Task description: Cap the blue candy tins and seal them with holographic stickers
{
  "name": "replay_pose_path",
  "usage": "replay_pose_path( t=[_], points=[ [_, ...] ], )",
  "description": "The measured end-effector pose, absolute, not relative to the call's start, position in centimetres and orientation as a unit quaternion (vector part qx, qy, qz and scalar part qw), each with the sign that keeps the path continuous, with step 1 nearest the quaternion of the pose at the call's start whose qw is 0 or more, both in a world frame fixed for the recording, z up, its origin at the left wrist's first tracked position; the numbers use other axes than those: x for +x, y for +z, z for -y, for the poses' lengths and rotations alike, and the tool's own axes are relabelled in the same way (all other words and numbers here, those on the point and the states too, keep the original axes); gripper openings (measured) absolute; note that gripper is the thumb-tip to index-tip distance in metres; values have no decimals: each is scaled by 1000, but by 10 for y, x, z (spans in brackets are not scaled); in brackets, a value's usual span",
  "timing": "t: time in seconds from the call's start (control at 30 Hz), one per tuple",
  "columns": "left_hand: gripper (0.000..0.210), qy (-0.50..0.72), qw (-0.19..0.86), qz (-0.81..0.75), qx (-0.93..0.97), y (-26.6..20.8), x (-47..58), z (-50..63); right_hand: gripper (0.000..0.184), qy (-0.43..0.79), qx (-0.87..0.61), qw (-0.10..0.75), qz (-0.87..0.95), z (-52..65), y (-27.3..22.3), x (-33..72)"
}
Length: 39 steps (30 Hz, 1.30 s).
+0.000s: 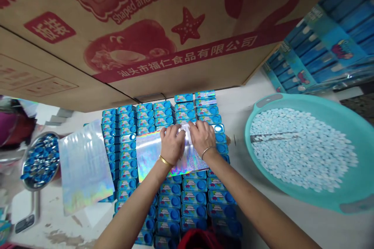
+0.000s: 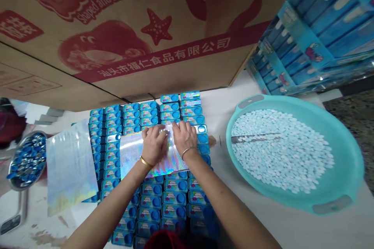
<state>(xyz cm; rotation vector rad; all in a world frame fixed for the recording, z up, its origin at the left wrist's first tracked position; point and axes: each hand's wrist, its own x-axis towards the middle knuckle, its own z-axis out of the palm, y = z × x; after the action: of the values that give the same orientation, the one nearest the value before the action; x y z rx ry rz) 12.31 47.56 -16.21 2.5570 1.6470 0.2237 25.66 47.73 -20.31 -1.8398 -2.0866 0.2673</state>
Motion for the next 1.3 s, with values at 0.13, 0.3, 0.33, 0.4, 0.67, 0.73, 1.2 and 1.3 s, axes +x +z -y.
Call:
replay_pose_path(
  t=[0.13, 0.3, 0.33, 0.4, 0.67, 0.73, 1.2, 1.3],
  points=[
    [10, 168, 173, -593, 768, -140, 125, -465, 34, 134, -649, 174, 729, -479, -201, 259],
    [20, 447, 412, -655, 448, -123, 134, -480, 38, 268, -638, 364, 623, -476, -188, 273],
    [23, 477, 446, -644, 398, -124, 138, -485, 40, 309, -627, 410, 585, -475, -183, 276],
    [27, 507, 493, -620, 340, -127, 148, -494, 39, 400, -607, 460, 509, -472, -174, 283],
    [21, 472, 500, -602, 405, -158, 193, -520, 27, 439, -638, 463, 430, -493, -167, 330],
    [16, 444, 422, -622, 487, -165, 204, -531, 26, 394, -656, 437, 473, -507, -171, 347],
    [7, 212, 150, -705, 660, -191, 236, -551, 20, 192, -749, 125, 621, -547, -199, 366],
    [27, 209, 152, -726, 638, -189, 235, -554, 21, 207, -754, 178, 598, -542, -208, 364]
  ],
)
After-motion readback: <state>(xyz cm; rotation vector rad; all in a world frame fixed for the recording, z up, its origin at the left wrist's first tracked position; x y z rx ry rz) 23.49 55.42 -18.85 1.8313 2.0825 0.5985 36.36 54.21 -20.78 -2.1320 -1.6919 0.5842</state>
